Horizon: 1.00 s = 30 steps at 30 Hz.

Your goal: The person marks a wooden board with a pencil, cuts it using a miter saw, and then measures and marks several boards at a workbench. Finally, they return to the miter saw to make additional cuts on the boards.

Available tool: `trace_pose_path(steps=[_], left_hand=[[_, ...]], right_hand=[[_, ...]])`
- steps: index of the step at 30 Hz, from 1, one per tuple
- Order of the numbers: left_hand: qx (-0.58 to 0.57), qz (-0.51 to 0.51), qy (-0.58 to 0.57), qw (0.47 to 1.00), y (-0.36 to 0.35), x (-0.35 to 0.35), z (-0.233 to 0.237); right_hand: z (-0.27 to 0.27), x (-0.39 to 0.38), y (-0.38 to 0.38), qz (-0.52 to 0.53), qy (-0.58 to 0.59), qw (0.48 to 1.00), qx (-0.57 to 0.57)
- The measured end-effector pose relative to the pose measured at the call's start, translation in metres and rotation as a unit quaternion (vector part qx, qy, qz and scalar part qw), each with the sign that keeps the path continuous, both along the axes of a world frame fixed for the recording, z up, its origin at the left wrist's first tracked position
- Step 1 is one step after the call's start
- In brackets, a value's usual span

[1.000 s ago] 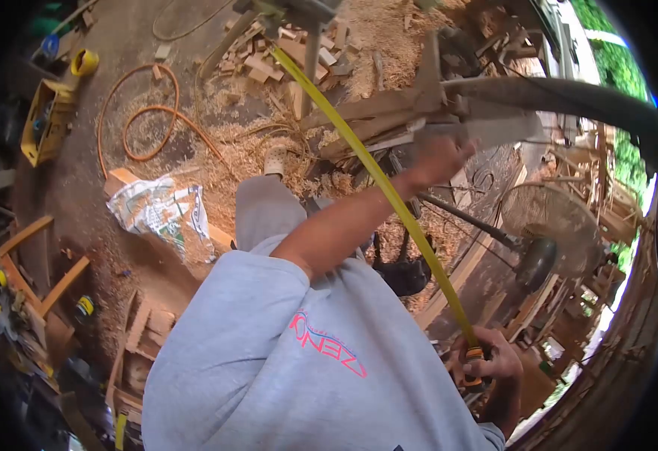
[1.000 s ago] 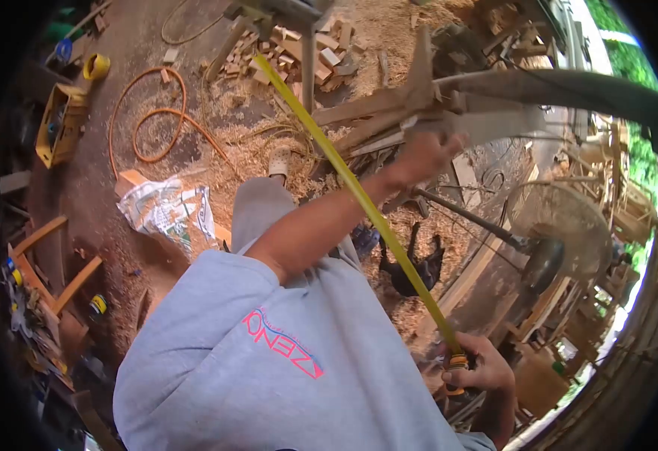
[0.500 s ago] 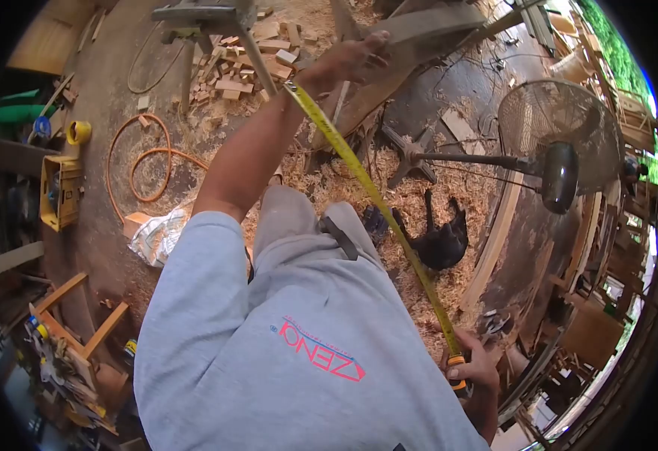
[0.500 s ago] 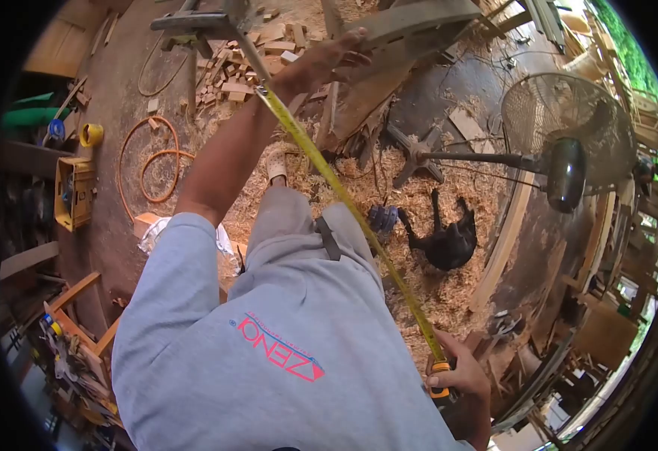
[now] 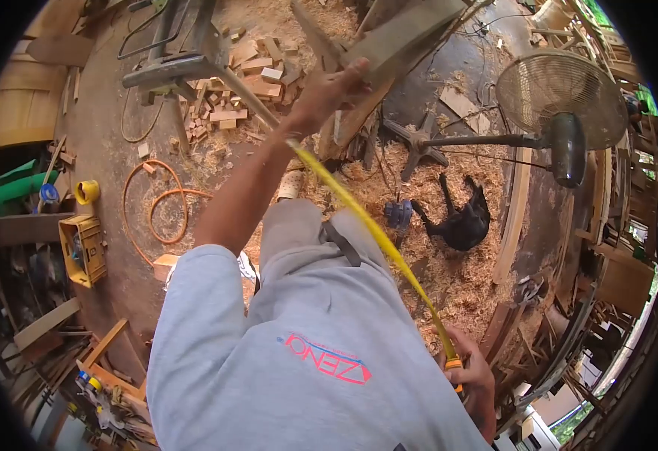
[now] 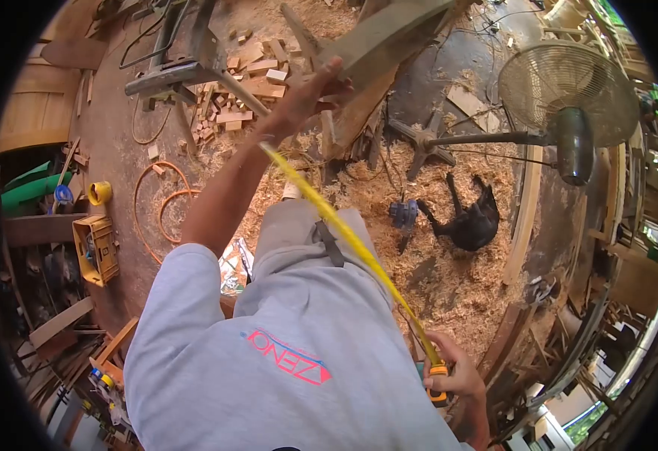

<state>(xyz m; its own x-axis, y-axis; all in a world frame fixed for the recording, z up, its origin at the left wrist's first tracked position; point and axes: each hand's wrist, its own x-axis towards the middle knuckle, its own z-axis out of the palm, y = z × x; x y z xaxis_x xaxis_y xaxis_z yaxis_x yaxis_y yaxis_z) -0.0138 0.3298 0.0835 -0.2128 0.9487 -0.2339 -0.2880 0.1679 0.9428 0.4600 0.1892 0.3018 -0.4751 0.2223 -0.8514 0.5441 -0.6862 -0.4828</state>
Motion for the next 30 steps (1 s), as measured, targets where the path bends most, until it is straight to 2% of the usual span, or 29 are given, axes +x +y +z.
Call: trace_pose_path(steps=[2, 4, 6, 8, 9, 10, 12, 14, 15, 16, 17, 19, 20, 22, 24, 26, 28, 30], left_hand=[[-0.011, -0.014, -0.018, 1.000, 0.000, -0.006, -0.008], [-0.006, -0.076, 0.016, 0.997, -0.006, -0.015, -0.001], [0.013, -0.094, 0.055, 0.994, -0.002, -0.034, -0.007], [0.076, -0.145, 0.086, 0.983, -0.002, -0.056, -0.001], [0.050, -0.113, 0.089, 0.988, -0.008, -0.067, 0.019], [0.045, -0.110, 0.085, 0.989, -0.005, -0.079, 0.022], [0.077, -0.041, 0.022, 0.996, 0.002, -0.099, 0.023], [0.075, -0.002, 0.022, 0.997, 0.014, -0.110, 0.024], [0.106, 0.070, 0.147, 0.981, 0.022, -0.113, 0.022], [0.137, 0.139, 0.267, 0.944, 0.031, -0.114, 0.019], [0.137, 0.136, 0.263, 0.945, 0.043, -0.116, 0.014], [0.144, 0.240, 0.412, 0.867, 0.071, -0.120, 0.002], [0.147, 0.237, 0.407, 0.870, 0.083, -0.120, -0.008], [0.005, 0.220, 0.247, 0.944, 0.107, -0.117, -0.037], [0.041, 0.241, 0.260, 0.934, 0.121, -0.106, -0.067], [-0.002, 0.236, 0.221, 0.946, 0.127, -0.092, -0.083], [0.017, 0.219, 0.212, 0.952, 0.127, -0.090, -0.098], [0.022, 0.252, 0.182, 0.950, 0.130, -0.092, -0.106]], right_hand=[[0.010, -0.022, -0.004, -0.029, 0.007, 1.000, 0.000], [0.018, -0.044, -0.002, -0.037, -0.011, 0.999, 0.005], [0.021, -0.054, -0.001, -0.106, -0.034, 0.993, 0.029], [0.009, -0.052, -0.005, -0.105, -0.057, 0.992, 0.040], [0.005, -0.051, -0.008, -0.141, -0.098, 0.985, 0.026], [-0.001, -0.046, -0.013, -0.174, -0.139, 0.975, 0.011], [-0.025, -0.023, -0.042, -0.240, -0.186, 0.953, 0.006], [-0.059, 0.014, -0.071, -0.194, -0.251, 0.948, 0.024], [-0.065, 0.012, -0.079, -0.191, -0.286, 0.939, 0.012], [-0.070, 0.011, -0.088, -0.185, -0.316, 0.930, 0.001], [-0.073, 0.010, -0.097, -0.183, -0.341, 0.922, -0.012], [-0.075, 0.009, -0.112, -0.182, -0.373, 0.909, -0.031], [-0.075, 0.008, -0.119, -0.185, -0.387, 0.903, -0.040], [-0.076, 0.003, -0.126, -0.189, -0.403, 0.894, -0.051], [-0.076, 0.001, -0.136, -0.192, -0.414, 0.887, -0.062], [-0.076, 0.002, -0.145, -0.197, -0.423, 0.882, -0.070], [-0.076, 0.002, -0.157, -0.205, -0.427, 0.877, -0.079], [-0.077, 0.001, -0.170, -0.211, -0.429, 0.874, -0.088]])
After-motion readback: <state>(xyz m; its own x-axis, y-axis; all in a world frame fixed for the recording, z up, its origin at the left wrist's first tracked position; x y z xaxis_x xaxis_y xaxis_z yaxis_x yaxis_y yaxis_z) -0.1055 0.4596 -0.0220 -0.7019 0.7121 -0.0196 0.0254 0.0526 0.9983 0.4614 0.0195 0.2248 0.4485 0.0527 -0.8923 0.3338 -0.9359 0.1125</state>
